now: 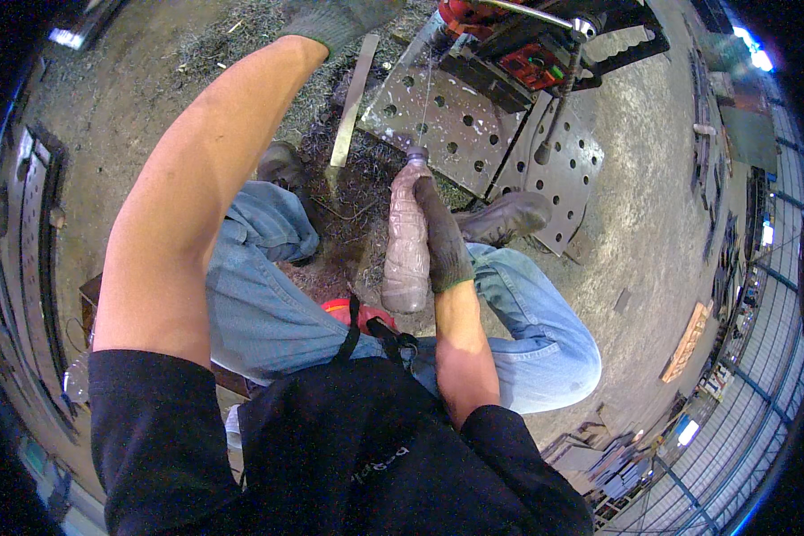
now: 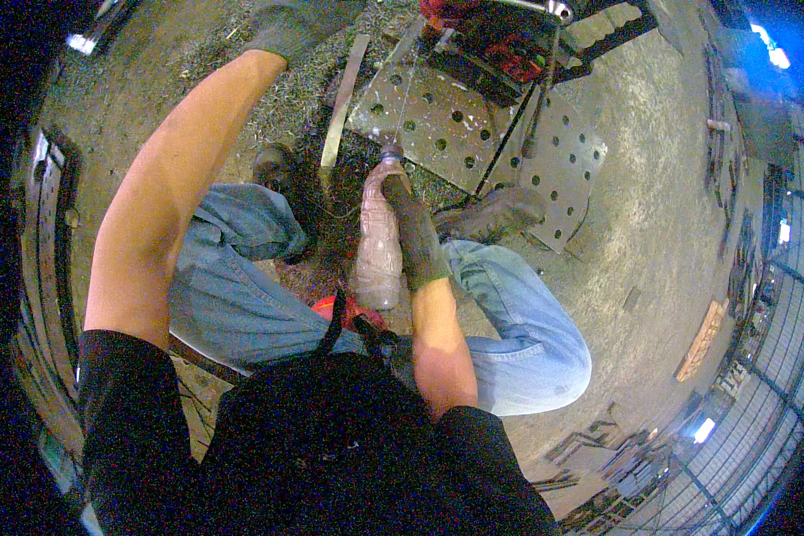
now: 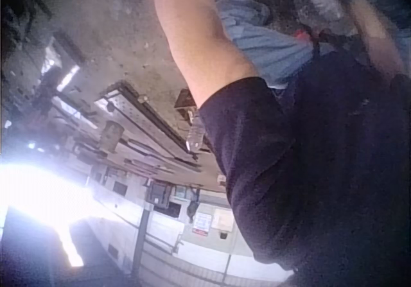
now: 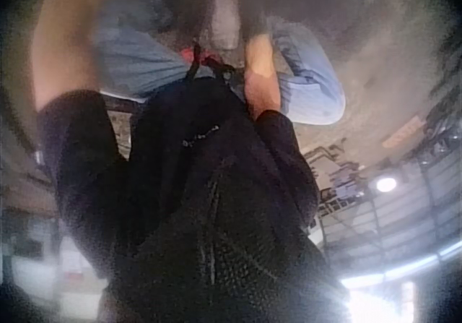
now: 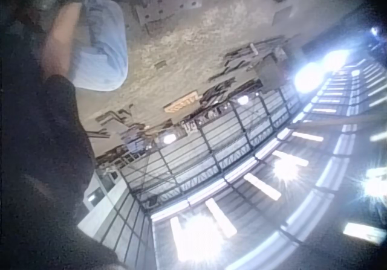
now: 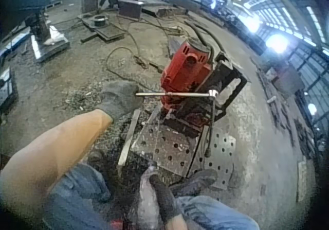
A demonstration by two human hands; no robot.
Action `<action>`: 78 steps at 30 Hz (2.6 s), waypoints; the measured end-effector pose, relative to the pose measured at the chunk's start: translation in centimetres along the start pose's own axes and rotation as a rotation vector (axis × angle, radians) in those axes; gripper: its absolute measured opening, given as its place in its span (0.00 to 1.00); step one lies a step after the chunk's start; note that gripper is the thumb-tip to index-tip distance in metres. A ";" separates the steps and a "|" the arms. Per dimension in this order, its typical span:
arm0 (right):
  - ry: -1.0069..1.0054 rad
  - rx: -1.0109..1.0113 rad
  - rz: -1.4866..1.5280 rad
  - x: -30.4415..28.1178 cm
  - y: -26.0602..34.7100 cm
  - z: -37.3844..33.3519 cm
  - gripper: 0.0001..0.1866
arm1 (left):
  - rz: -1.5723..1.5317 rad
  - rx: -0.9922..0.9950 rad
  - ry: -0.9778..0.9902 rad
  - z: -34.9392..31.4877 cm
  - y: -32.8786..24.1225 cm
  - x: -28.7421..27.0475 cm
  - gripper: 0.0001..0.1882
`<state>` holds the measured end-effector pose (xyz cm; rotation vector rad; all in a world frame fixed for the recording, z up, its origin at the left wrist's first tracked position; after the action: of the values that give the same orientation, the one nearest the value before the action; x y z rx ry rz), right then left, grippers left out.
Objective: The person operates a red drill press to drill holes into a perforated metal plate. They adjust the machine's handle, position the metal plate, and apply a liquid from a plastic bottle to the drilling area during the process.
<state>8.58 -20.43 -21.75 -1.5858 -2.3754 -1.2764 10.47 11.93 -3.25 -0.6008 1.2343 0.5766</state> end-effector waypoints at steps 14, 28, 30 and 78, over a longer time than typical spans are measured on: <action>-0.068 0.046 -0.138 0.1 0.6 -0.9 0.37 | -0.066 0.041 -0.073 -0.3 0.2 0.2 0.12; -0.088 0.053 -0.117 0.7 1.1 -1.4 0.35 | -0.064 0.010 -0.017 -0.2 0.3 0.5 0.12; -0.081 0.050 -0.106 0.7 1.1 -1.4 0.35 | -0.051 0.010 -0.005 -0.1 0.2 0.5 0.12; -0.095 0.077 -0.036 0.3 0.7 -1.2 0.31 | -0.042 0.026 -0.031 -0.1 0.2 1.0 0.13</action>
<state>8.47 -20.85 -20.43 -1.6249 -2.4868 -1.1250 10.46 12.11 -4.29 -0.5925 1.1954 0.5323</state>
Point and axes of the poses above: each hand's wrist, its own z-axis towards the middle knuckle, its own x-axis out of the palm, y = z × x, the point moved 6 cm from there along z, towards the middle knuckle, and after that the axes turned 6 degrees about z, right-handed, at the moved point
